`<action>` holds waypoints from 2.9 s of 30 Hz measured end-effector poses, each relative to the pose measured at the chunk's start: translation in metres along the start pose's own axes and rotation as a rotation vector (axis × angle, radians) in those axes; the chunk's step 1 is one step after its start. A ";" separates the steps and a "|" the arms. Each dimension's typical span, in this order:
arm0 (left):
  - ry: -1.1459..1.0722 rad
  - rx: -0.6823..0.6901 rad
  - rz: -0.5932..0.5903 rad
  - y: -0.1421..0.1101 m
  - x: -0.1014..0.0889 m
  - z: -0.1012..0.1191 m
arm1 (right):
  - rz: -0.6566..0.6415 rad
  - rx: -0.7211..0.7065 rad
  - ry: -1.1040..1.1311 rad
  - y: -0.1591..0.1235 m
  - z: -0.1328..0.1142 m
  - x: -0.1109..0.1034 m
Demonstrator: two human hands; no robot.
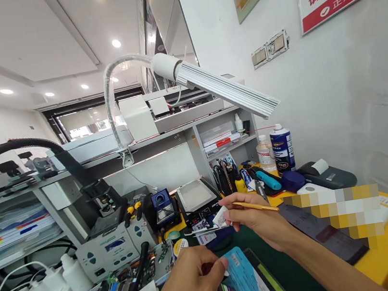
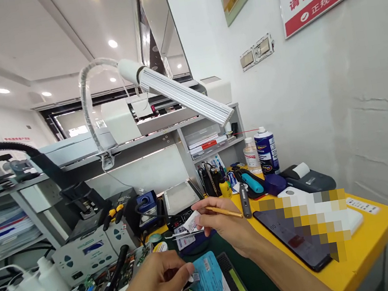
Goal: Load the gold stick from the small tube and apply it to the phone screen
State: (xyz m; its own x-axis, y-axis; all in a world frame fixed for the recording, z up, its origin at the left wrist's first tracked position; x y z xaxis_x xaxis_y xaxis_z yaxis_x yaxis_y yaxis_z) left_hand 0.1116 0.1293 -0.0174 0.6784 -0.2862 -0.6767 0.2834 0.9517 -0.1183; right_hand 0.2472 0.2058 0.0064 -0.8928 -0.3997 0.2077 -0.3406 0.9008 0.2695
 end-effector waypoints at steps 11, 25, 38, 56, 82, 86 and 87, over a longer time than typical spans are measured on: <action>-0.114 0.021 0.005 0.003 0.003 0.000 | -0.059 -0.020 -0.041 -0.005 -0.006 0.008; -0.229 0.082 0.130 0.000 -0.009 -0.008 | 0.045 -0.028 -0.018 -0.005 -0.010 -0.007; -0.188 0.105 0.262 0.001 -0.018 -0.018 | 0.262 -0.073 0.049 -0.001 -0.017 -0.046; 0.070 0.136 0.275 0.007 -0.017 -0.022 | 0.232 -0.074 0.045 -0.003 -0.017 -0.040; -0.344 -0.094 0.294 0.010 -0.011 -0.040 | 0.127 -0.062 -0.080 -0.005 -0.015 -0.017; -0.517 -0.170 0.277 0.013 -0.003 -0.049 | 0.056 -0.020 -0.138 -0.010 -0.008 0.004; -0.553 -0.183 0.274 0.013 -0.001 -0.050 | 0.043 -0.012 -0.154 -0.012 -0.007 0.009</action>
State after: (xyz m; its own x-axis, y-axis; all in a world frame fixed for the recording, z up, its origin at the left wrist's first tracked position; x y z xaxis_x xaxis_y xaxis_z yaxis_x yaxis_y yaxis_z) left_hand 0.0803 0.1478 -0.0548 0.9730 0.0009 -0.2308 -0.0364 0.9881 -0.1497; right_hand 0.2455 0.1908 0.0114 -0.9413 -0.3294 0.0732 -0.2985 0.9139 0.2750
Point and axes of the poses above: each hand's wrist, its own y-axis towards the middle knuckle, its own x-axis out of the palm, z = x × y, the point moved 10 cm from there along y, towards the middle knuckle, and after that the axes turned 3 degrees about -z, right-handed, at the moved point
